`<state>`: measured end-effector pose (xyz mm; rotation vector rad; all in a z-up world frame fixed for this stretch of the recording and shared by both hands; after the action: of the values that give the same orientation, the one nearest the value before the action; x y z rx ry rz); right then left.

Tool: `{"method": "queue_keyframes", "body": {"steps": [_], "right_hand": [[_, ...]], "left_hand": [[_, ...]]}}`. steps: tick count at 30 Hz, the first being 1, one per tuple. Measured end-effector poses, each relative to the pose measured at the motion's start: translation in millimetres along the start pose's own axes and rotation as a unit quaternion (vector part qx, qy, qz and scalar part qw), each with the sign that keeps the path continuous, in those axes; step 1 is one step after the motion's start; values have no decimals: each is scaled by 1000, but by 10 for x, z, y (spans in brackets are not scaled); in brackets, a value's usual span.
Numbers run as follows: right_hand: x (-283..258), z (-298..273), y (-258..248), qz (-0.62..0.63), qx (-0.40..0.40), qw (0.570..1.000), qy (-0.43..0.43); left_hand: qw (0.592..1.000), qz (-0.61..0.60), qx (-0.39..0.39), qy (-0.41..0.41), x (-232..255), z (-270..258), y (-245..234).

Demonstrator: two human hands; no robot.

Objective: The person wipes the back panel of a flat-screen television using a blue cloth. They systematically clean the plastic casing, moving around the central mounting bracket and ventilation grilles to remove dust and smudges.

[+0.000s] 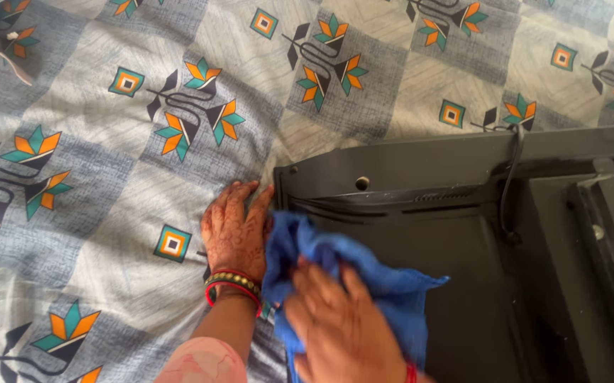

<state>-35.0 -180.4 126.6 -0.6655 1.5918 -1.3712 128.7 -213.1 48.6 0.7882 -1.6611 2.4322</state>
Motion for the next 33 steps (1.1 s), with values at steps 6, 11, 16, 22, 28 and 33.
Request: {"method": "queue_keyframes", "body": {"steps": [6, 11, 16, 22, 28, 33], "right_hand": [[279, 937, -36, -95, -127, 984, 81], [215, 864, 57, -125, -25, 988, 92], [-143, 100, 77, -125, 34, 989, 69], [-500, -346, 129, -50, -85, 995, 26], [59, 484, -66, -32, -35, 999, 21], [199, 725, -84, -52, -105, 993, 32]], "left_hand": [[999, 36, -27, 6, -28, -32, 16], [999, 1, -34, 2, 28, -15, -70], [1000, 10, -10, 16, 10, -31, -54], [999, 10, 26, 21, -18, -58, 9], [999, 9, 34, 36, -69, -24, 60], [999, -9, 33, 31, -36, -59, -13]]}}
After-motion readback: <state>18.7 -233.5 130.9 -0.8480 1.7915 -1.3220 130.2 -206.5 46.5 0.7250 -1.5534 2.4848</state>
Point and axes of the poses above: each hand's wrist, its own z-axis towards the middle knuckle, its own y-axis out of the palm, x = y × z, the point moved 5 cm from there along z, towards the middle knuckle
